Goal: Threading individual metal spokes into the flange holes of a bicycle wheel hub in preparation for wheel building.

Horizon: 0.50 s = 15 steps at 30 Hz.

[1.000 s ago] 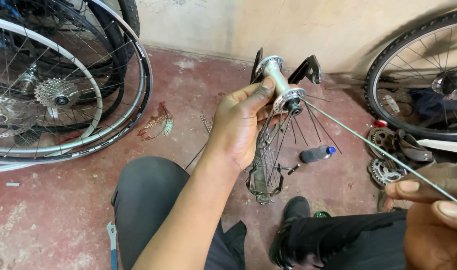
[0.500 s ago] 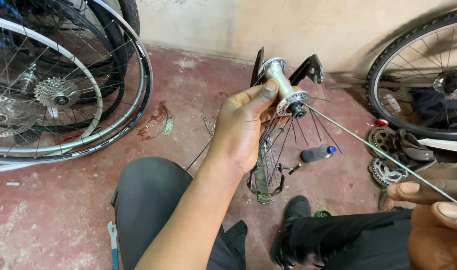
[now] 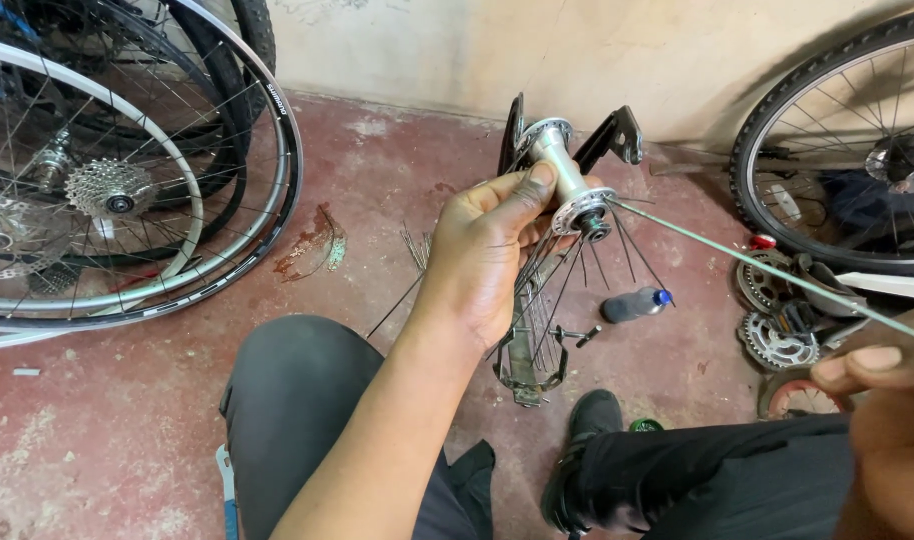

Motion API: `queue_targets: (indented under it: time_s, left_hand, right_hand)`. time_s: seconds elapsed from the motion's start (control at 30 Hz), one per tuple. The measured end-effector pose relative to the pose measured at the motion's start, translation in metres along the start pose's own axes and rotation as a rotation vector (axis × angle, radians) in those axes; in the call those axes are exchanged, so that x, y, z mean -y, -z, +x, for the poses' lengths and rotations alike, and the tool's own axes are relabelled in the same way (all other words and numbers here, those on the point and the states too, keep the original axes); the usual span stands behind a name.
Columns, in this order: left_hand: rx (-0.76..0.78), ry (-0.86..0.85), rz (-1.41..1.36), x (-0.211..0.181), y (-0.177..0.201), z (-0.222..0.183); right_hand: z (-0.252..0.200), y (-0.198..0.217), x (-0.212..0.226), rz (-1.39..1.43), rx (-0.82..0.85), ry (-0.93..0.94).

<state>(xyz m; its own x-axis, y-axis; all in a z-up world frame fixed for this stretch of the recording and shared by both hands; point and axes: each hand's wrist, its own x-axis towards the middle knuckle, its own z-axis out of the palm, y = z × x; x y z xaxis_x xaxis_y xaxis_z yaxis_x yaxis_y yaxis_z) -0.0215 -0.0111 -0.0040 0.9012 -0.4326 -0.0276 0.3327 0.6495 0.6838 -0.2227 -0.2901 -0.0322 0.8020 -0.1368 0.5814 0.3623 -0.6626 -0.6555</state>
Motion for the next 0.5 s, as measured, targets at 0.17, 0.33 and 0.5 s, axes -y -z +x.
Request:
queue_targets:
  time_s: [0.17,0.33,0.5]
  left_hand:
    - [0.052,-0.001,-0.021,0.0,0.0,0.0]
    - [0.112,0.1,0.166,-0.007,-0.009,-0.003]
    - [0.327,0.172,0.137,0.001,-0.015,-0.012]
  right_hand:
    - [0.033,0.023,-0.043,-0.315,0.039,0.031]
    - [-0.016,0.145,-0.282,-0.142,0.289,0.325]
    - [0.045,0.086,-0.163,0.52,0.104,-0.153]
